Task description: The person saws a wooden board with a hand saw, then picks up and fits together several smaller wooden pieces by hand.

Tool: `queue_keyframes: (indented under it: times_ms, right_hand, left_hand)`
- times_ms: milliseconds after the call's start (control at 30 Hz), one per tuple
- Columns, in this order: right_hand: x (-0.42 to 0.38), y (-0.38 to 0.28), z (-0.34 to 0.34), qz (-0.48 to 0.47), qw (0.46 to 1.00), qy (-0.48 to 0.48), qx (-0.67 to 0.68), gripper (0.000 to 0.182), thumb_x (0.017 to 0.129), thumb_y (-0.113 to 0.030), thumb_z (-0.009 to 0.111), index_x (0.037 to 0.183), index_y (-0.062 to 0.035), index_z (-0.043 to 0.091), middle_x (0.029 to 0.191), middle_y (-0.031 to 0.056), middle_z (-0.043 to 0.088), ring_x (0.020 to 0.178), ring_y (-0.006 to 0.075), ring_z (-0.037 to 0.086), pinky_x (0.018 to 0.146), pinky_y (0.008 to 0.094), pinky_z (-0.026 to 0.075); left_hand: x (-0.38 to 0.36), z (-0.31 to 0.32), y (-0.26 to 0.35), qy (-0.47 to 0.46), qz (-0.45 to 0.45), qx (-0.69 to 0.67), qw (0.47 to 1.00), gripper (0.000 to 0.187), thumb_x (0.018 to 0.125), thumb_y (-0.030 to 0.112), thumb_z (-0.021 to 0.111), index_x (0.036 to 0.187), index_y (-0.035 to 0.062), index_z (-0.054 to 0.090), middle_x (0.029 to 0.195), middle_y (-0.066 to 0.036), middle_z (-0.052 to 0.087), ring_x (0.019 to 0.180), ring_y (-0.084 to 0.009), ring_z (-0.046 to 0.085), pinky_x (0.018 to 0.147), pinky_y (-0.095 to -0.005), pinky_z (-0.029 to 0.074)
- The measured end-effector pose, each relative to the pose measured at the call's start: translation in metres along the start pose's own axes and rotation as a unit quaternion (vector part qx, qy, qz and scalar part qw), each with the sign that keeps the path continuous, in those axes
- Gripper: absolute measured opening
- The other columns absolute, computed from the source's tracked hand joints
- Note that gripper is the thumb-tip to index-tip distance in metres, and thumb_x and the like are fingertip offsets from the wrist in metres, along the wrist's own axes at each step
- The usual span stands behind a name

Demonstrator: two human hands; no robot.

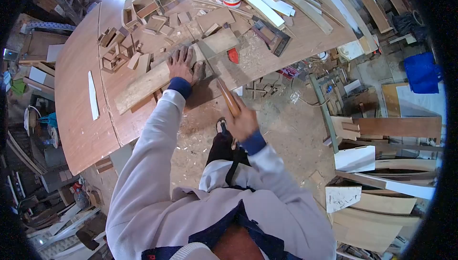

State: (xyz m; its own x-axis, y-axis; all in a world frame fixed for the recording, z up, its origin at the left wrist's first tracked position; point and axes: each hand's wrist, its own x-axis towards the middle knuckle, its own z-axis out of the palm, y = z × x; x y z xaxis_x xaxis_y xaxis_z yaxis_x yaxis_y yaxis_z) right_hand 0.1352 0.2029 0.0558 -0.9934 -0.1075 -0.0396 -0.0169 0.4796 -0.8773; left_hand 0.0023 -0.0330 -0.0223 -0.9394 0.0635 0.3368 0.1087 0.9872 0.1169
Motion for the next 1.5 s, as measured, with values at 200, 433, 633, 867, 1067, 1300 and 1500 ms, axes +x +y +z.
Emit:
queue_keyframes:
  times_ms: [200, 433, 633, 867, 1067, 1300, 1500]
  right_hand:
    - [-0.013, 0.01, 0.004, -0.032, 0.999, 0.025, 0.015, 0.049, 0.087, -0.02, 0.065, 0.129, -0.0001, 0.052, 0.081, 0.0249, 0.065, 0.07, 0.0384, 0.067, 0.059, 0.0395, 0.053]
    - [-0.015, 0.002, 0.0, -0.054, 0.997, 0.047, 0.039, 0.05, 0.086, -0.017, 0.065, 0.13, 0.0019, 0.051, 0.076, 0.0203, 0.066, 0.065, 0.0369, 0.067, 0.059, 0.0371, 0.054]
    - [-0.019, 0.033, 0.017, -0.089, 0.994, 0.066, -0.005, 0.049, 0.084, -0.015, 0.065, 0.129, -0.0005, 0.053, 0.095, 0.0206, 0.068, 0.073, 0.0367, 0.068, 0.063, 0.0381, 0.055]
    - [-0.098, 0.055, -0.017, -0.136, 0.987, 0.08, -0.013, 0.044, 0.086, -0.011, 0.063, 0.125, 0.0059, 0.054, 0.109, 0.0213, 0.066, 0.079, 0.0321, 0.071, 0.067, 0.0347, 0.056]
    - [-0.094, 0.041, -0.024, -0.121, 0.99, 0.07, -0.001, 0.043, 0.088, -0.013, 0.062, 0.125, 0.006, 0.054, 0.104, 0.0217, 0.067, 0.079, 0.0311, 0.071, 0.067, 0.0346, 0.056]
    - [-0.005, -0.018, -0.011, -0.024, 1.0, 0.008, 0.003, 0.044, 0.089, -0.017, 0.062, 0.128, -0.0016, 0.053, 0.09, 0.0253, 0.066, 0.079, 0.038, 0.068, 0.061, 0.0395, 0.054]
    - [-0.027, 0.005, -0.009, 0.017, 0.999, 0.008, 0.027, 0.047, 0.088, -0.018, 0.063, 0.13, -0.0017, 0.051, 0.089, 0.0247, 0.066, 0.079, 0.0393, 0.067, 0.064, 0.0388, 0.055]
  left_hand:
    - [0.004, -0.003, -0.008, -0.016, 0.016, 0.009, 1.0, 0.064, 0.088, 0.047, 0.054, 0.142, 0.0141, 0.042, 0.147, -0.014, 0.038, 0.133, -0.0354, 0.036, 0.108, -0.0576, 0.021]
    - [0.001, -0.003, -0.003, -0.021, 0.009, 0.002, 1.0, 0.064, 0.088, 0.046, 0.054, 0.142, 0.0144, 0.041, 0.146, -0.015, 0.039, 0.132, -0.0362, 0.036, 0.108, -0.0583, 0.021]
    - [-0.007, -0.004, 0.0, -0.03, 0.006, 0.002, 1.0, 0.063, 0.087, 0.044, 0.055, 0.142, 0.0149, 0.042, 0.144, -0.015, 0.041, 0.131, -0.0363, 0.037, 0.108, -0.0579, 0.021]
    - [0.001, -0.004, 0.0, -0.008, 0.001, 0.025, 1.0, 0.061, 0.088, 0.047, 0.053, 0.139, 0.0127, 0.045, 0.141, -0.015, 0.044, 0.13, -0.0357, 0.038, 0.107, -0.0575, 0.022]
    - [0.001, -0.002, -0.002, 0.011, 0.007, 0.022, 1.0, 0.061, 0.088, 0.046, 0.053, 0.137, 0.01, 0.047, 0.14, -0.015, 0.045, 0.129, -0.0358, 0.038, 0.108, -0.0568, 0.022]
    - [0.002, -0.004, -0.004, -0.001, 0.008, 0.01, 1.0, 0.06, 0.087, 0.044, 0.055, 0.137, 0.0121, 0.047, 0.142, -0.014, 0.044, 0.13, -0.0356, 0.038, 0.108, -0.0571, 0.022]
    - [0.003, -0.002, -0.003, -0.016, -0.003, 0.029, 0.999, 0.062, 0.087, 0.044, 0.054, 0.14, 0.0149, 0.044, 0.144, -0.013, 0.042, 0.131, -0.0349, 0.037, 0.108, -0.0574, 0.021]
